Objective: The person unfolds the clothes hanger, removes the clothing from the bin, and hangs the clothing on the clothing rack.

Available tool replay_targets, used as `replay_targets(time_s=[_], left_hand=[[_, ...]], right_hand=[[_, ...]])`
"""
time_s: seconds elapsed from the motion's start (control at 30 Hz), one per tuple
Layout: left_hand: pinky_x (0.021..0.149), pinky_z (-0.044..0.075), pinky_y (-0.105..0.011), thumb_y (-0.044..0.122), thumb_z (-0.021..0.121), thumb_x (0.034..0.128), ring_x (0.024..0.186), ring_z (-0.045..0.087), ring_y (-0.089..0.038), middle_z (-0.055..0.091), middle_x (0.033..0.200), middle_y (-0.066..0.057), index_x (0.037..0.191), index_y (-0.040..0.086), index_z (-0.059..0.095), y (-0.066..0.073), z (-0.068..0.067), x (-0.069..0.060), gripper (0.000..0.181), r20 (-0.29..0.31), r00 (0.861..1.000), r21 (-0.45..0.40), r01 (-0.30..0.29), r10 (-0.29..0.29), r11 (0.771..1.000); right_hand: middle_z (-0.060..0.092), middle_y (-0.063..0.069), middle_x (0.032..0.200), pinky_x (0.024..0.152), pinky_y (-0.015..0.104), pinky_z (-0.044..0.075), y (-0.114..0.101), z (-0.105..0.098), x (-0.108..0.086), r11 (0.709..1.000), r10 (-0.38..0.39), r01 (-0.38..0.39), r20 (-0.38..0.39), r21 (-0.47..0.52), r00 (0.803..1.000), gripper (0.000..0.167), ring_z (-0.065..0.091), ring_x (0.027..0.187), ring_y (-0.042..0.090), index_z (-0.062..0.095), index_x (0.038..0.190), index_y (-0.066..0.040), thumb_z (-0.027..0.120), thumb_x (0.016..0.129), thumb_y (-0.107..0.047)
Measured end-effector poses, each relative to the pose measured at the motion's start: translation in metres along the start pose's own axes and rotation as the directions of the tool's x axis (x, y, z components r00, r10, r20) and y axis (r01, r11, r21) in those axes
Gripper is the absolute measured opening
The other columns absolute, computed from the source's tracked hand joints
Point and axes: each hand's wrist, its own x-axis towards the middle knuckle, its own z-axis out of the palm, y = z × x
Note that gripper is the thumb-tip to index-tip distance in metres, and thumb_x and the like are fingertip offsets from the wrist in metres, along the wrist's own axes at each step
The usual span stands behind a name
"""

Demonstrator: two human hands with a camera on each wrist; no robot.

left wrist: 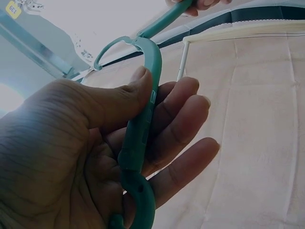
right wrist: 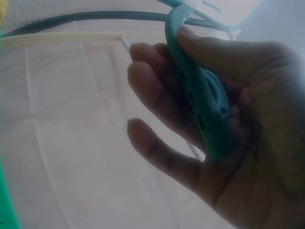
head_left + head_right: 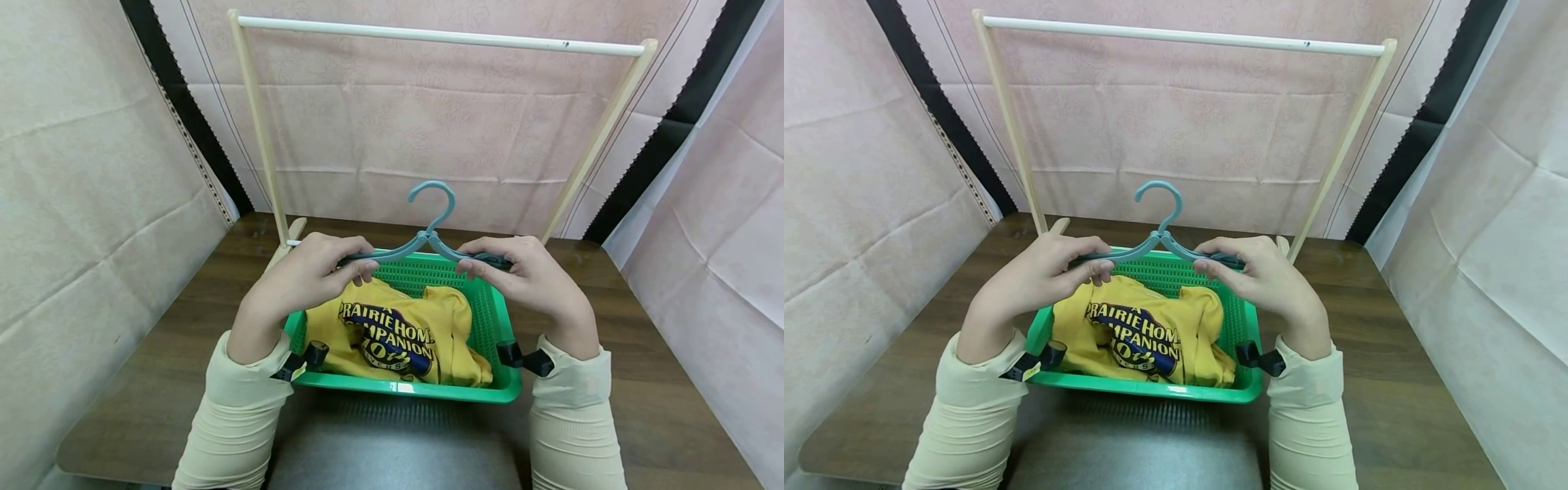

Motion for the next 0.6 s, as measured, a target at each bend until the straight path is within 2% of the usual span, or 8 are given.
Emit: replay_targets(time_s=[0.13, 0.33, 0.4, 0.47, 0.53, 0.57, 0.6], left_hand=[[0.056, 0.049, -0.027, 0.014, 0.062, 0.1018, 0.063, 0.056, -0.006, 0.068, 0.081, 0.01, 0.103, 0.013, 0.069, 0.0004, -0.0008, 0.0001, 0.008, 0.005, 1.0, 0.009, 0.018, -0.018, 1.0], [0.057, 0.049, -0.027, 0.014, 0.061, 0.102, 0.063, 0.056, -0.007, 0.069, 0.082, 0.009, 0.102, 0.013, 0.069, 0.0, -0.0013, 0.0001, 0.008, 0.007, 1.0, 0.016, 0.016, -0.016, 1.0], [0.057, 0.049, -0.027, 0.014, 0.062, 0.1018, 0.064, 0.056, -0.006, 0.069, 0.082, 0.009, 0.102, 0.013, 0.069, -0.0005, -0.0016, 0.0, 0.007, 0.002, 1.0, 0.019, 0.006, -0.006, 1.0], [0.057, 0.049, -0.027, 0.013, 0.062, 0.1015, 0.064, 0.056, -0.006, 0.069, 0.082, 0.007, 0.102, 0.013, 0.069, -0.001, -0.0019, 0.0, 0.007, -0.005, 1.0, 0.022, -0.011, 0.011, 1.0], [0.057, 0.049, -0.026, 0.013, 0.062, 0.1013, 0.064, 0.056, -0.005, 0.07, 0.082, 0.007, 0.102, 0.012, 0.069, -0.0016, -0.0021, 0.0, 0.007, -0.015, 0.999, 0.029, -0.031, 0.031, 0.999], [0.058, 0.049, -0.026, 0.013, 0.062, 0.1013, 0.064, 0.056, -0.005, 0.069, 0.082, 0.007, 0.102, 0.012, 0.069, -0.0018, -0.0023, 0.0, 0.007, -0.019, 0.999, 0.033, -0.04, 0.04, 0.999], [0.058, 0.05, -0.026, 0.013, 0.062, 0.1012, 0.064, 0.058, -0.006, 0.069, 0.081, 0.007, 0.102, 0.011, 0.07, -0.002, -0.0025, 0.0, 0.007, -0.022, 0.999, 0.033, -0.048, 0.049, 0.998]], right_hand=[[0.073, -0.009, 0.083, 0.068, 0.022, 0.053, 0.0005, -0.0013, -0.0003, 0.999, -0.011, 0.01, 0.021, 0.04, 1.0, 0.023, 0.07, 0.081, 0.006, 0.074, 0.111, -0.013, 0.064, 0.096, 0.002], [0.072, -0.014, 0.084, 0.074, 0.022, 0.054, 0.0014, -0.0026, 0.0, 0.997, -0.044, 0.043, 0.02, 0.071, 0.999, 0.027, 0.071, 0.083, 0.008, 0.074, 0.112, -0.013, 0.06, 0.098, 0.005], [0.072, -0.015, 0.084, 0.072, 0.021, 0.053, 0.0016, -0.003, -0.0004, 0.996, -0.048, 0.047, 0.019, 0.08, 0.999, 0.028, 0.071, 0.083, 0.009, 0.073, 0.113, -0.013, 0.06, 0.098, 0.005], [0.072, -0.014, 0.086, 0.063, 0.018, 0.049, 0.0017, -0.0034, -0.0014, 0.995, -0.05, 0.049, 0.015, 0.091, 0.999, 0.028, 0.068, 0.076, 0.008, 0.073, 0.115, -0.013, 0.059, 0.098, 0.005], [0.073, -0.012, 0.087, 0.052, 0.018, 0.041, 0.0012, -0.0042, -0.0026, 0.993, -0.045, 0.043, 0.009, 0.11, 0.999, 0.028, 0.058, 0.062, 0.004, 0.073, 0.116, -0.012, 0.059, 0.098, 0.005], [0.074, -0.011, 0.088, 0.049, 0.02, 0.037, 0.0007, -0.0048, -0.0031, 0.992, -0.04, 0.039, 0.006, 0.123, 0.999, 0.028, 0.057, 0.061, 0.004, 0.072, 0.116, -0.012, 0.059, 0.098, 0.005], [0.074, -0.009, 0.088, 0.05, 0.02, 0.039, 0.0007, -0.0057, -0.0039, 0.991, -0.041, 0.041, -0.004, 0.131, 0.999, 0.028, 0.057, 0.061, 0.004, 0.072, 0.116, -0.01, 0.059, 0.098, 0.006]])
